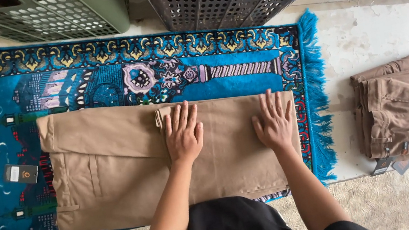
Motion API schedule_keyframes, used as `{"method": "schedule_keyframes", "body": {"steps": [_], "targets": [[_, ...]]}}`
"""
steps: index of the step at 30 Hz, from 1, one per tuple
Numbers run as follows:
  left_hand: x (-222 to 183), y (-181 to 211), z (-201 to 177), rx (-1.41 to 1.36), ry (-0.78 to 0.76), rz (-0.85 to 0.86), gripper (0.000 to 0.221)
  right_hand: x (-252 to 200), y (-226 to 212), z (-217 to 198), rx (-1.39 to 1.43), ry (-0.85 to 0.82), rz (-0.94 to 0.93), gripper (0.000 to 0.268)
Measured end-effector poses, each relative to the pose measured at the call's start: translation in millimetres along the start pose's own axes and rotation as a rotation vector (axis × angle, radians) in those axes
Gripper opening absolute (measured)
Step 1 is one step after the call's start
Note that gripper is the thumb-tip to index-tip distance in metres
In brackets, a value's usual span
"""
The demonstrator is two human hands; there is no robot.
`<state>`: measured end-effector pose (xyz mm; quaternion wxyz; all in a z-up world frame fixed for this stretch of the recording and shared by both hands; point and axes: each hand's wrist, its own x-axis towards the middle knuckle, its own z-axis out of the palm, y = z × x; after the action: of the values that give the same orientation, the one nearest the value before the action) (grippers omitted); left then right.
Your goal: A person irons a pair of tan pants on a mat on the floor and then folds them.
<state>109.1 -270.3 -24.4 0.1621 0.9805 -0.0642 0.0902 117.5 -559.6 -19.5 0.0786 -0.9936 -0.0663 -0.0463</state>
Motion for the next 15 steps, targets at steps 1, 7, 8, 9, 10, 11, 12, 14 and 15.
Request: {"method": "schedule_keyframes", "body": {"steps": [1,7,8,9,10,11,12,14,15], "targets": [[9.3,-3.5,-0.7,-0.001,-0.003,0.004,0.053,6.4,5.1,-0.1,0.000,-0.001,0.005,0.074],[7.9,-4.3,-3.6,0.006,0.108,-0.047,0.063,3.4,24.4,-7.8,0.024,-0.300,0.075,0.071],[7.0,-4.7,-2.9,0.018,0.112,-0.040,0.065,1.9,24.6,-8.6,-0.006,-0.278,0.054,0.069],[6.1,-5.1,-2.2,0.030,0.115,-0.033,0.066,0.5,24.7,-9.3,-0.036,-0.257,0.033,0.068],[-0.5,2.2,-7.4,0.028,0.114,-0.032,0.066,-10.1,16.2,-12.0,-0.037,-0.258,0.035,0.068],[-6.7,9.4,-12.2,0.040,0.145,-0.060,0.063,-20.2,7.8,-14.4,-0.043,-0.122,0.049,0.072],[-14.0,17.1,-16.5,0.049,0.170,-0.085,0.060,-32.8,-0.3,-16.9,-0.051,0.012,0.068,0.075],[-54.7,50.8,-29.7,-0.071,0.065,-0.023,0.060,-76.9,-26.9,-10.3,-0.067,0.001,0.013,0.082],[-74.5,67.9,-36.7,-0.185,-0.034,0.034,0.061,-98.5,-39.9,-7.5,-0.081,-0.005,-0.050,0.088]]}}
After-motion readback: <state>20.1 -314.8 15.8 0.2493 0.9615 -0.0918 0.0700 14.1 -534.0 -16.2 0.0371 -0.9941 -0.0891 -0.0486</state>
